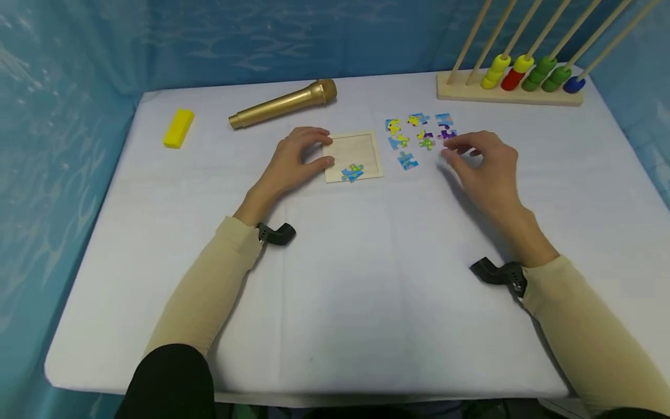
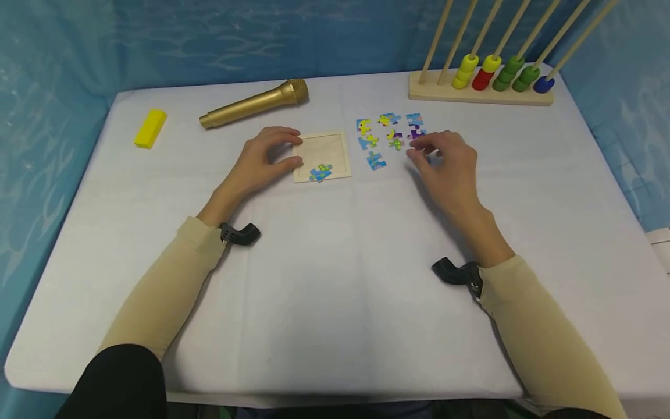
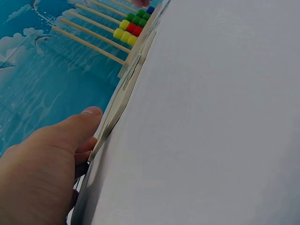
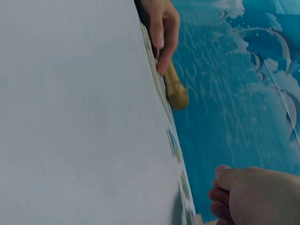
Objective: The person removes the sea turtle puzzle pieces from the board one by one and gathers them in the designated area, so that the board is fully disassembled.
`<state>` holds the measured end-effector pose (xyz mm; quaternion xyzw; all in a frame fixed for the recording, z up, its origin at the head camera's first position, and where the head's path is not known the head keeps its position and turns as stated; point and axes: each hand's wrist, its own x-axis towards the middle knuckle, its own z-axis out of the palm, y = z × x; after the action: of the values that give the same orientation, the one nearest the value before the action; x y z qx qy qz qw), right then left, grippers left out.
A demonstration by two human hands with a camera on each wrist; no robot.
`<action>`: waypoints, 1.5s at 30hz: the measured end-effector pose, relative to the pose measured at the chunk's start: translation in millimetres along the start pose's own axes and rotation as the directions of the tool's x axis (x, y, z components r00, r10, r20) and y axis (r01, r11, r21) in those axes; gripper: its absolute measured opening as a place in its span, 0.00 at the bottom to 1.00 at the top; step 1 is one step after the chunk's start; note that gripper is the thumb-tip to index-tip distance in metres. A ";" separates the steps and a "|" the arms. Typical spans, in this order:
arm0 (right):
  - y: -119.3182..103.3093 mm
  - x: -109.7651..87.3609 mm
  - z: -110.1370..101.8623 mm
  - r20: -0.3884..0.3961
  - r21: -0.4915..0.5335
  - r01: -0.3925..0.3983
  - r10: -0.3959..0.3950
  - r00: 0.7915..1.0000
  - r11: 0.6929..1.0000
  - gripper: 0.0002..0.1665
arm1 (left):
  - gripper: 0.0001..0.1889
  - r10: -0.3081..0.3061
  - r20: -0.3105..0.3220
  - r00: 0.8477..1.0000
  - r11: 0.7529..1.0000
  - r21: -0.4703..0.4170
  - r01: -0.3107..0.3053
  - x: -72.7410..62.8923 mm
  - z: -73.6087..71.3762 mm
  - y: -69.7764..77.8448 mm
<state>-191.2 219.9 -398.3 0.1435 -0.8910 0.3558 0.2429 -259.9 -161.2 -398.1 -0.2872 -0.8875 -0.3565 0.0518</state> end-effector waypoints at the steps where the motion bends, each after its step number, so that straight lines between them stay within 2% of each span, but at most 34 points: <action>1: -6.7 2.5 6.6 0.021 0.028 0.003 -0.004 1.000 1.000 0.14 | 0.22 0.002 -0.004 1.000 1.000 -0.004 -0.002 0.6 0.6 -0.8; 5: -28.8 11.2 37.5 0.143 0.092 0.029 -0.042 0.989 0.995 0.16 | 0.22 -0.001 -0.011 1.000 1.000 -0.014 0.001 2.5 2.8 -2.9; 10: -45.8 23.8 66.6 0.238 0.158 0.085 -0.122 0.964 0.984 0.23 | 0.22 0.004 -0.018 1.000 1.000 -0.012 -0.004 4.5 4.9 -1.5; 14: -54.0 29.2 79.1 0.312 0.197 0.113 -0.172 0.934 0.974 0.26 | 0.22 0.007 -0.013 1.000 1.000 -0.002 -0.007 5.7 4.9 0.1; 17: -56.6 30.5 83.7 0.343 0.215 0.130 -0.199 0.918 0.968 0.24 | 0.22 0.006 -0.006 1.000 1.000 0.003 -0.006 7.0 4.9 0.4; 21: -57.0 31.1 87.2 0.358 0.228 0.153 -0.229 0.905 0.962 0.19 | 0.22 0.002 -0.004 1.000 1.000 0.008 -0.002 7.1 4.1 1.7; 26: -57.1 30.3 88.9 0.372 0.233 0.148 -0.229 0.900 0.961 0.17 | 0.22 0.000 -0.006 1.000 1.000 0.014 0.000 6.4 3.5 2.0; 35: -58.3 28.6 88.8 0.369 0.215 0.134 -0.207 0.906 0.967 0.15 | 0.21 -0.007 -0.005 1.000 1.000 0.015 0.008 6.4 3.2 2.7; 45: -57.6 27.0 89.4 0.339 0.219 0.173 -0.241 0.909 0.960 0.14 | 0.21 -0.010 0.000 1.000 1.000 0.018 0.010 6.4 3.3 3.0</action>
<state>-218.7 114.1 -407.6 0.3224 -0.8633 0.3760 0.0967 -263.2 -154.3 -396.8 -0.2823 -0.8922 -0.3486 0.0525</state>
